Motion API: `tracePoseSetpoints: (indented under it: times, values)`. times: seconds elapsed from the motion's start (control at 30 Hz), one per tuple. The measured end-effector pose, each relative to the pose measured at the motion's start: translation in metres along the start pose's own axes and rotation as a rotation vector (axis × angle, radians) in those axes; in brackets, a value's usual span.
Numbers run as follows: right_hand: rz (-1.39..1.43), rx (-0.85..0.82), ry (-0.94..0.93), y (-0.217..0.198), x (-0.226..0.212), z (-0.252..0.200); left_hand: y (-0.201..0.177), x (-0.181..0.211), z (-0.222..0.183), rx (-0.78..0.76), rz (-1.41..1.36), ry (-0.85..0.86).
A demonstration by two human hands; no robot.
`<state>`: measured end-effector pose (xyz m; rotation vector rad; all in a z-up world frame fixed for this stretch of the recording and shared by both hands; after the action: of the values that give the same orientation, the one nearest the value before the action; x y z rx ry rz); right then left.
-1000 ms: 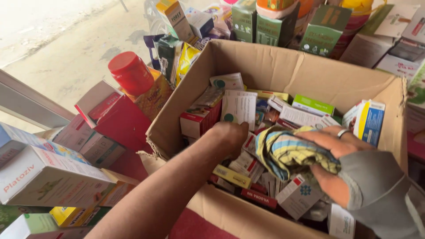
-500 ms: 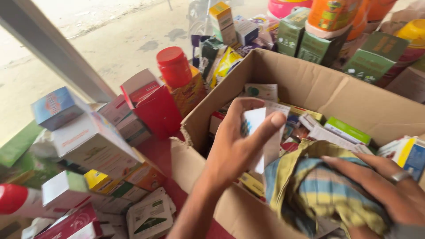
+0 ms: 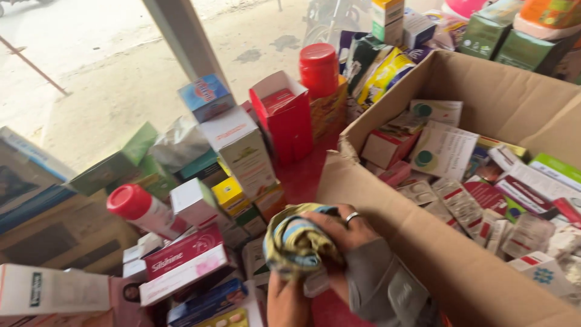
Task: Organizing various boxes and blister packs of medicine from a table into a cardboard box.
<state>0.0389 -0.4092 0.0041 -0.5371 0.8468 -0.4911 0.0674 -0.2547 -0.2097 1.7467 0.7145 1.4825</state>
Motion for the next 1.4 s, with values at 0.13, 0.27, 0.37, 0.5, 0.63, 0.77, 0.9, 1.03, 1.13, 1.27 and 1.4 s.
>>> tracePoseSetpoints:
  times: [0.13,0.27,0.37,0.5,0.63,0.77,0.9,1.03,1.13,1.27,1.4]
  values:
    - [0.164,0.012,0.058,0.037,0.001,-0.003,0.059,0.042,-0.023,0.163,0.259,0.13]
    - [0.383,0.018,0.191,0.054,0.006,-0.017,0.067,0.053,-0.026,0.286,0.312,0.282]
    - [0.532,0.009,0.212,0.065,0.005,-0.02,0.072,0.073,-0.026,0.343,0.152,0.374]
    - [0.581,0.0,0.096,0.085,0.009,-0.031,0.063,0.085,-0.027,0.04,0.215,0.583]
    - [0.494,0.059,0.083,0.079,0.003,-0.02,-0.015,0.027,0.01,0.173,0.081,0.26]
    - [0.434,0.169,0.214,0.077,0.016,-0.017,-0.046,-0.001,0.03,-0.242,0.273,0.389]
    - [0.635,0.272,0.262,0.086,0.036,-0.016,0.039,0.049,-0.003,-0.013,0.218,-0.023]
    - [0.832,0.288,0.385,0.106,0.077,-0.04,0.064,0.069,-0.018,-0.037,0.159,-0.088]
    - [0.912,0.281,0.492,0.114,0.091,-0.054,0.064,0.08,-0.017,0.041,0.53,-0.011]
    - [0.975,0.176,0.525,0.12,0.073,-0.054,0.049,0.086,-0.006,0.157,0.637,0.103]
    - [1.053,0.162,0.553,0.127,0.065,-0.052,0.056,0.101,-0.001,0.297,0.84,0.337]
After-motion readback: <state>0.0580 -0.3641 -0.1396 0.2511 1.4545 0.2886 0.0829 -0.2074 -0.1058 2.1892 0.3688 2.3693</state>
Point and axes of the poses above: each hand's wrist, its own z-axis towards the middle knuckle, its own y-axis out of the palm, x = y × z, the point moved 2 cm from there along z, towards the middle knuckle, and after that the axes turned 5 degrees about -z, right-handed, at the moved point
